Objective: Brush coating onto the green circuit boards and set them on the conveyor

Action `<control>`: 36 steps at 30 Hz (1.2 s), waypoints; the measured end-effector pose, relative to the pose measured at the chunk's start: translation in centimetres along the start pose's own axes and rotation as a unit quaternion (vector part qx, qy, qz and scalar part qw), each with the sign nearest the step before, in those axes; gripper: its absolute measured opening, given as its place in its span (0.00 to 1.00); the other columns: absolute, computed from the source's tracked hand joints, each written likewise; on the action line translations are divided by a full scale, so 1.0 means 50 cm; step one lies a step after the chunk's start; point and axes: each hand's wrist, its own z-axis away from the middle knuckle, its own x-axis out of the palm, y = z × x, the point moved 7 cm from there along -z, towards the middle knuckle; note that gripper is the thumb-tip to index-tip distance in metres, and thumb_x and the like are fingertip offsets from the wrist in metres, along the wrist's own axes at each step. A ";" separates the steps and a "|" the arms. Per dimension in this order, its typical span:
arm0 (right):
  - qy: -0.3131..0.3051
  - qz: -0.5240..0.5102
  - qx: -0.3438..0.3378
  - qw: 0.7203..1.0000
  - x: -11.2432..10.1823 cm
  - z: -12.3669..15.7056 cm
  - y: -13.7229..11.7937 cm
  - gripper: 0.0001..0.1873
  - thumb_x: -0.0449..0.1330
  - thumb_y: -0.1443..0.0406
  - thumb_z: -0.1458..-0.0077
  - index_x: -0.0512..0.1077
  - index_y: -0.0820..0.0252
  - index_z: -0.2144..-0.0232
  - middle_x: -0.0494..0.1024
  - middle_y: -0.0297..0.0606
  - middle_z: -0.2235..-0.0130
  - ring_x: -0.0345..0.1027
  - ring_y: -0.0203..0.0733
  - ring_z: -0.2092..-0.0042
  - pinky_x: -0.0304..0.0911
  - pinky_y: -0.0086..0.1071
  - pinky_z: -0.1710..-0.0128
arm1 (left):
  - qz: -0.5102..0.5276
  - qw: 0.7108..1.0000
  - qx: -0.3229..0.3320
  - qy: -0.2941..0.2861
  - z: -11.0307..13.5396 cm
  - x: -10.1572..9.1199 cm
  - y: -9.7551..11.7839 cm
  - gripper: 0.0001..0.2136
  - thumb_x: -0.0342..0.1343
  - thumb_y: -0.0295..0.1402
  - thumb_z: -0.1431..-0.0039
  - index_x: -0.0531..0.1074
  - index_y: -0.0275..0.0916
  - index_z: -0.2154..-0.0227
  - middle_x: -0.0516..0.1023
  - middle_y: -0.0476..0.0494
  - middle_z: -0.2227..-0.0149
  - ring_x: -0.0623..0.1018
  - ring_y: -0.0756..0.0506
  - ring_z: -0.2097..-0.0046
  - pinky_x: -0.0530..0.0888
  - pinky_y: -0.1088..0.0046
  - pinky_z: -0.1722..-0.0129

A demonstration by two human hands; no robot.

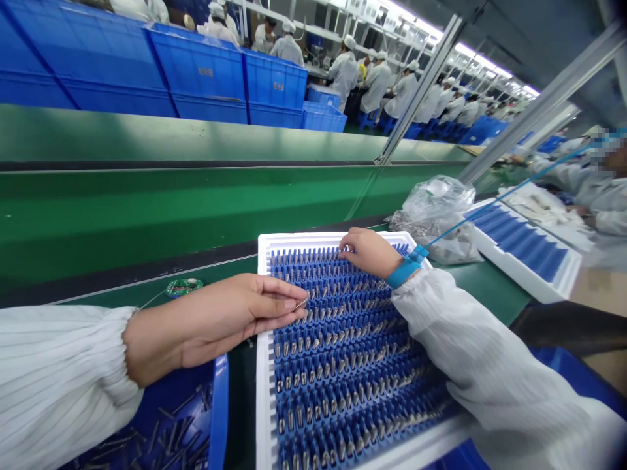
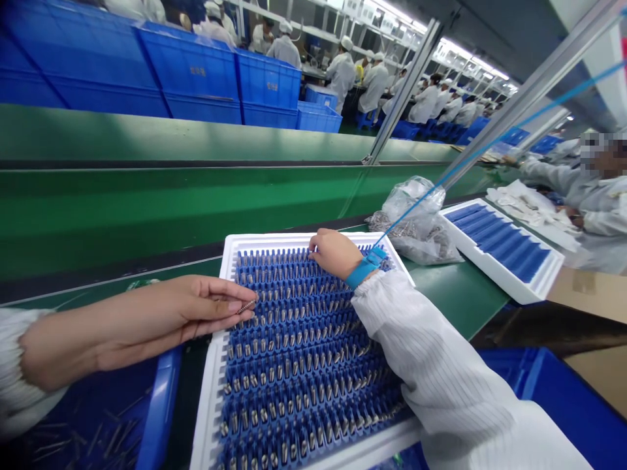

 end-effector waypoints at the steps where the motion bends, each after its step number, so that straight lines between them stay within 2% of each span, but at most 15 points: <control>1: 0.000 -0.001 -0.002 1.000 0.001 -0.001 0.002 0.12 0.62 0.61 0.30 0.70 0.68 0.56 0.69 0.42 0.57 0.68 0.45 0.56 0.69 0.40 0.53 | -0.001 1.000 0.000 0.001 0.000 -0.001 0.000 0.08 0.59 0.20 0.42 0.81 0.37 0.67 0.85 0.41 0.61 0.83 0.47 0.55 0.79 0.85 0.57; 12: 0.004 -0.028 -0.025 0.999 -0.001 -0.001 0.003 0.12 0.61 0.61 0.29 0.70 0.68 0.57 0.70 0.41 0.58 0.68 0.44 0.57 0.69 0.39 0.54 | -0.016 1.000 0.004 0.006 -0.001 -0.001 0.004 0.07 0.60 0.21 0.44 0.81 0.38 0.68 0.85 0.41 0.60 0.82 0.45 0.52 0.78 0.80 0.52; 21: 0.011 -0.062 -0.035 0.997 -0.007 0.006 -0.004 0.12 0.61 0.61 0.29 0.71 0.68 0.58 0.70 0.40 0.58 0.68 0.44 0.57 0.69 0.39 0.53 | -0.022 1.000 0.007 0.015 0.001 -0.002 0.006 0.08 0.60 0.20 0.44 0.81 0.38 0.68 0.85 0.42 0.62 0.83 0.47 0.54 0.79 0.84 0.57; 27: 0.018 -0.098 -0.028 0.995 -0.009 0.008 0.000 0.13 0.61 0.60 0.29 0.71 0.68 0.59 0.70 0.40 0.60 0.68 0.42 0.59 0.69 0.38 0.54 | -0.016 1.000 0.007 0.009 -0.001 -0.006 0.002 0.07 0.59 0.22 0.43 0.82 0.38 0.67 0.85 0.41 0.60 0.82 0.46 0.52 0.78 0.80 0.52; 32: 0.055 -0.159 -0.023 0.985 -0.050 0.024 -0.011 0.12 0.63 0.63 0.31 0.70 0.68 0.64 0.70 0.37 0.64 0.68 0.41 0.62 0.69 0.36 0.56 | -0.014 1.000 0.012 0.003 -0.004 -0.004 0.002 0.07 0.59 0.23 0.41 0.81 0.38 0.67 0.84 0.41 0.59 0.82 0.46 0.52 0.78 0.82 0.54; 35: 0.076 -0.226 -0.055 0.969 -0.092 0.053 -0.066 0.06 0.67 0.72 0.38 0.72 0.67 0.64 0.71 0.36 0.66 0.68 0.39 0.64 0.68 0.31 0.59 | -0.006 1.000 0.024 0.004 -0.004 -0.002 0.006 0.08 0.59 0.22 0.41 0.81 0.38 0.68 0.85 0.43 0.60 0.82 0.48 0.53 0.78 0.84 0.56; 36: 0.075 -0.253 -0.076 0.962 -0.104 0.064 -0.094 0.08 0.68 0.74 0.41 0.73 0.65 0.63 0.72 0.36 0.65 0.69 0.38 0.64 0.69 0.29 0.60 | -0.002 1.000 0.026 0.002 -0.004 -0.001 0.007 0.08 0.58 0.22 0.41 0.81 0.38 0.68 0.85 0.43 0.61 0.82 0.48 0.53 0.78 0.85 0.56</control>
